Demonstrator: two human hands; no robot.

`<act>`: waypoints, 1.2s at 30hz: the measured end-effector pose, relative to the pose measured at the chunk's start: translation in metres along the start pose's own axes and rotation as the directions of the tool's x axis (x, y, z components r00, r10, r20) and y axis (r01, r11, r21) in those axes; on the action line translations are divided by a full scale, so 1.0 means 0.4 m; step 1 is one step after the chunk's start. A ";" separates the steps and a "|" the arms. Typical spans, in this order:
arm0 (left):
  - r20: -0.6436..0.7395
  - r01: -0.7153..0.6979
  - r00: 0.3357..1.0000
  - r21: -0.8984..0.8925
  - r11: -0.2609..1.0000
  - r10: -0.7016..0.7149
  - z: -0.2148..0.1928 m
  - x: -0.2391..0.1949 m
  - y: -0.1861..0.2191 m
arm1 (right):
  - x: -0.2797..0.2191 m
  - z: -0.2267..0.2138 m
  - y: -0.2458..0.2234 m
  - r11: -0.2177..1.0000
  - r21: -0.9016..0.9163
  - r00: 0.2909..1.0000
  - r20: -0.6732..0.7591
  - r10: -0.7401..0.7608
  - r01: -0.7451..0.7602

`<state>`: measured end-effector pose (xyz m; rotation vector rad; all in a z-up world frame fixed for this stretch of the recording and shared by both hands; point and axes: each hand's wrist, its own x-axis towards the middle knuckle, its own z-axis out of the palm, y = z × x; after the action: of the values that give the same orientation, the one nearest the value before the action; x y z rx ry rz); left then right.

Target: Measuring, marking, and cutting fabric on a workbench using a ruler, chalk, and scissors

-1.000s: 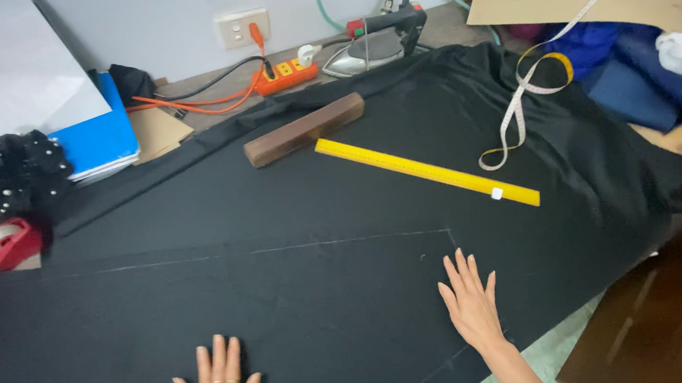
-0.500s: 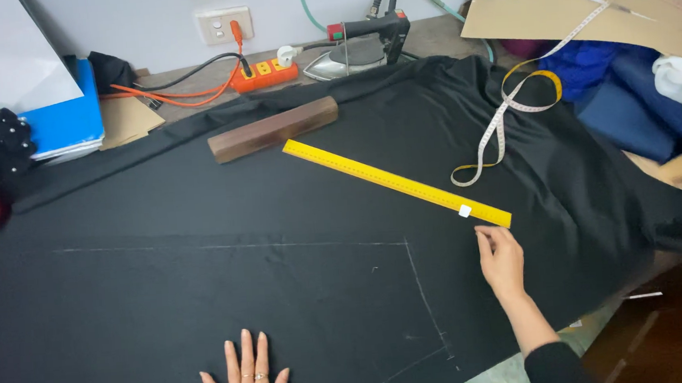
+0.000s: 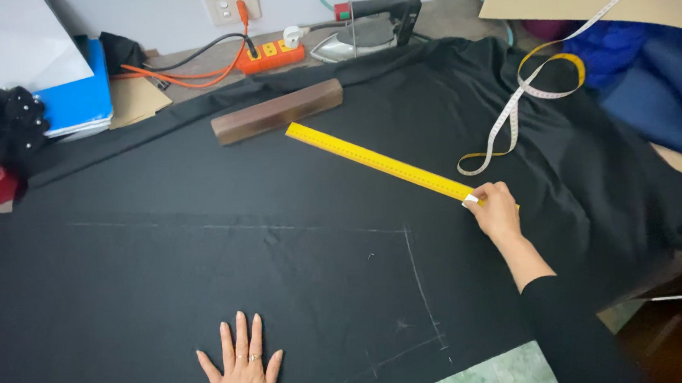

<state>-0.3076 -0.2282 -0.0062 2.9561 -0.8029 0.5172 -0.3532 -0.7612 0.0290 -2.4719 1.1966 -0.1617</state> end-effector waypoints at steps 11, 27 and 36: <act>0.048 -0.025 0.999 0.040 0.999 0.023 -0.053 0.013 0.009 | -0.134 -0.117 -0.137 0.817 0.510 0.955 0.249 0.160 -0.270; 0.017 -0.026 1.000 0.023 0.999 0.025 -0.037 0.013 0.004 | -0.219 -0.122 -0.166 0.779 0.554 0.941 0.312 0.133 -0.294; 0.050 -0.039 0.998 0.006 0.999 0.038 -0.049 0.014 0.000 | -0.220 -0.112 -0.193 0.806 0.500 0.928 0.338 0.156 -0.317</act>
<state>-0.3090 -0.2286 0.0140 2.9765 -0.8661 0.4500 -0.3642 -0.6627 0.1060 -1.7581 1.1312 -0.0643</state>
